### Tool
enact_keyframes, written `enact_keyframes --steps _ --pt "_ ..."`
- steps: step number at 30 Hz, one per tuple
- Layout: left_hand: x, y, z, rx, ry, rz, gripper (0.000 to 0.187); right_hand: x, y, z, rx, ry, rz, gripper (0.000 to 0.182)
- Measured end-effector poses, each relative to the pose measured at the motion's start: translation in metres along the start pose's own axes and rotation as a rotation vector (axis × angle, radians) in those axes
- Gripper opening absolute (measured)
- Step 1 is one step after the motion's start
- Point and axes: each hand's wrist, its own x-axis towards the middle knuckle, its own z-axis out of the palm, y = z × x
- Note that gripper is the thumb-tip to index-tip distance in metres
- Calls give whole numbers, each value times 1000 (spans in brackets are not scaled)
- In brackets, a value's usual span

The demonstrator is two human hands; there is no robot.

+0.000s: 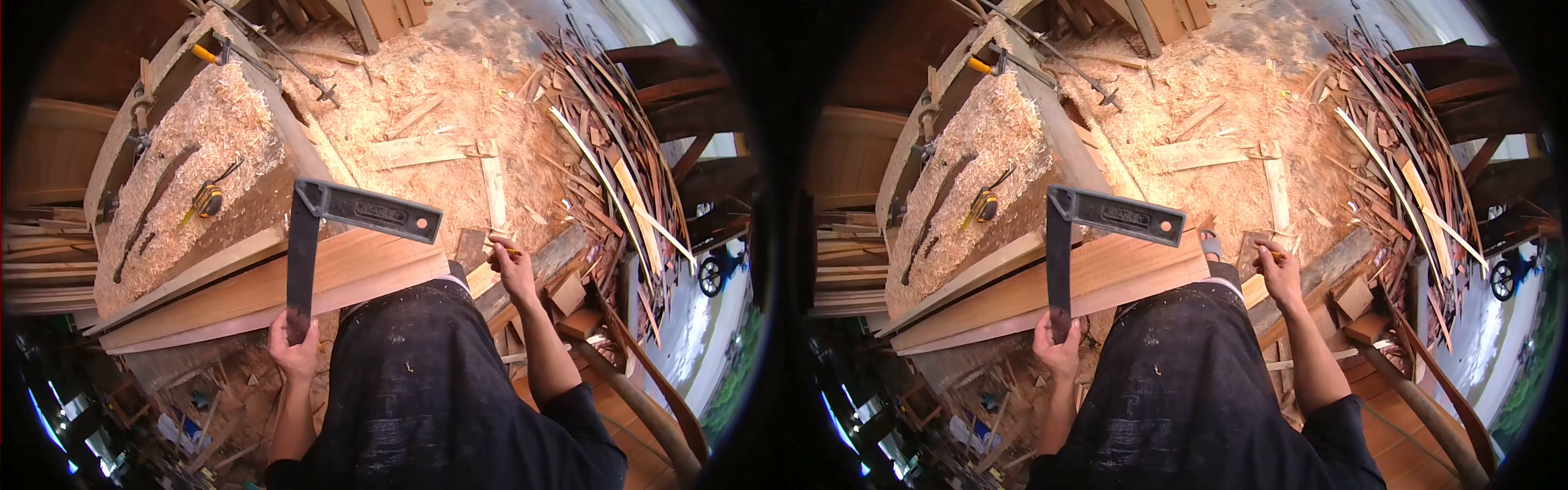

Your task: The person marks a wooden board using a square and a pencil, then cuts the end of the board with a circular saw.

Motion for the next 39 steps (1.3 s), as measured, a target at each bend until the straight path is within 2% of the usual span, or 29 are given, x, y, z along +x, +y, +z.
enact_keyframes --steps 5,10,13,14,16,18,19,22,25,27,30,34,39 --pt "33 24 -4 -75 39 11 50 -2 -9 18 191 -91 3 23" --pt "64 57 -19 -44 94 9 46 2 3 25 116 -185 -1 21" --pt "106 81 -43 208 62 21 44 3 7 30 165 -177 38 20" --pt "123 87 -49 290 65 47 43 5 8 30 189 -182 106 19" --pt "164 82 -63 418 72 162 38 11 17 31 199 -183 99 18" --pt "199 98 -67 560 -45 157 33 16 22 29 206 -194 100 18" --pt "220 96 -72 633 -105 165 33 16 22 26 208 -180 103 18" --pt "275 78 -79 691 -228 31 35 18 35 13 242 -113 75 18" --pt "310 54 -84 804 -286 92 37 14 39 -12 166 -70 149 20" --pt "331 27 -96 715 -306 67 38 11 56 -23 183 -8 163 21" --pt "340 16 -99 693 -324 32 41 6 68 -35 167 37 220 22" --pt "349 3 -97 866 -355 111 46 1 49 -32 151 56 233 22" --pt "363 -36 -108 856 -343 59 47 2 25 -16 140 36 194 23"
